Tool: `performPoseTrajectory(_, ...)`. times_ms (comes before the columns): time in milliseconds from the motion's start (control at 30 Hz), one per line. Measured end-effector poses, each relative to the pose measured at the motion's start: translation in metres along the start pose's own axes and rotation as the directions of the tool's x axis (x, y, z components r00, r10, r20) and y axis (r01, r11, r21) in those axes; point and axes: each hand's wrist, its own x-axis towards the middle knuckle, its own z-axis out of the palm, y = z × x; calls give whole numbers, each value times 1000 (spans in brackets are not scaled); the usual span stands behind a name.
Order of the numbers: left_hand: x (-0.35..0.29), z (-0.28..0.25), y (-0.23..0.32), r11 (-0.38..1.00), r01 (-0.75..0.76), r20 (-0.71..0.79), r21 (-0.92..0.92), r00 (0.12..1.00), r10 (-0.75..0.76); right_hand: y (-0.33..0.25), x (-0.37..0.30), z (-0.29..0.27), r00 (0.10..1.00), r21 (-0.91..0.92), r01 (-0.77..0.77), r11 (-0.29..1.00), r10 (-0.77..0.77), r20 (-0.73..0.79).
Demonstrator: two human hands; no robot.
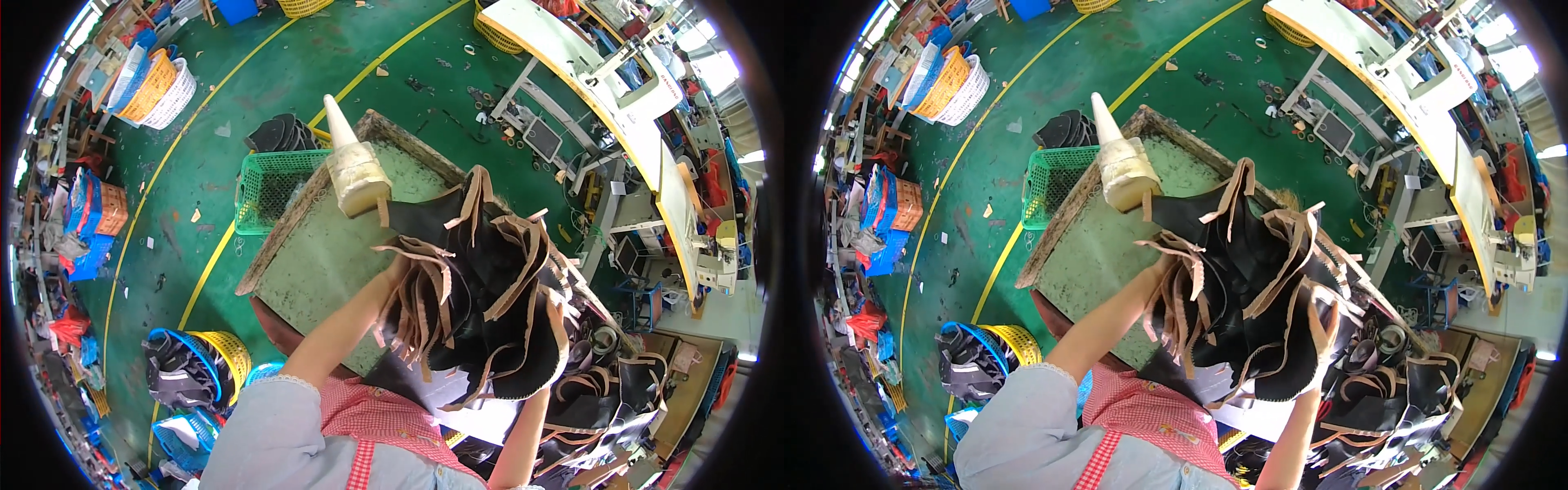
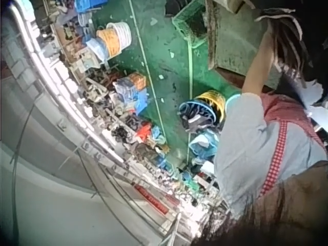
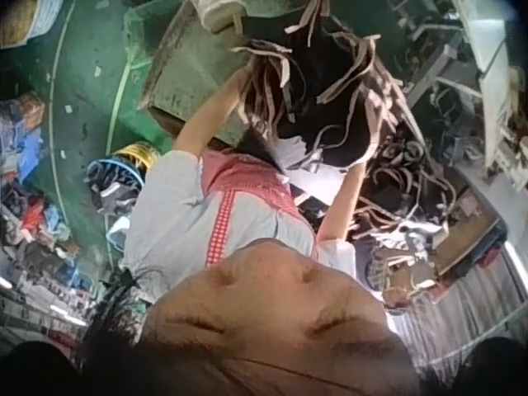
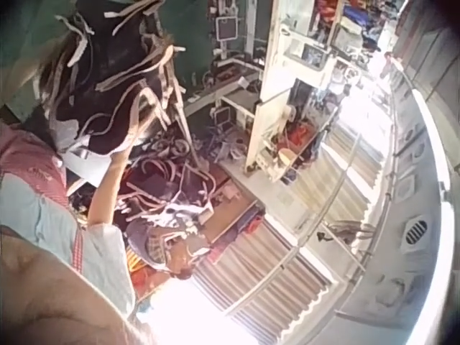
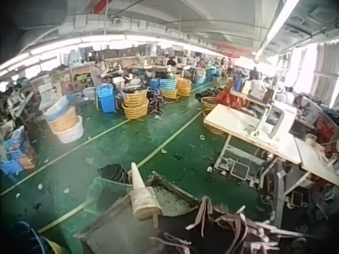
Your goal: Trimming excess material from black leather shoe components using scissors.
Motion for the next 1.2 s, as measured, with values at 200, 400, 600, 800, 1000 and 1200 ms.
performPoseTrajectory(200, 20, 19, -18, 994, -81, -64, 69, 994, 85, 31, 13, -33, 882, -576, 471, 668, -358, 305)
performPoseTrajectory(400, 15, 20, -35, 978, -160, -154, 130, 972, 179, 28, -5, -49, 883, -576, 470, 669, -347, 318)
performPoseTrajectory(600, -31, 2, -56, 953, -250, -254, 170, 923, 288, 32, -42, -48, 877, -581, 477, 659, -313, 365)
performPoseTrajectory(800, -124, -37, -108, 911, -385, -379, 145, 829, 411, 39, -101, -31, 836, -591, 525, 613, -240, 493)
performPoseTrajectory(1000, -276, -99, -195, 778, -619, -564, 104, 608, 559, 50, -174, 26, 669, -509, 669, 541, -142, 729)
performPoseTrajectory(1200, -440, -151, -326, 518, -847, -753, 120, 262, 603, 66, -269, 107, 353, -297, 834, 464, -35, 935)
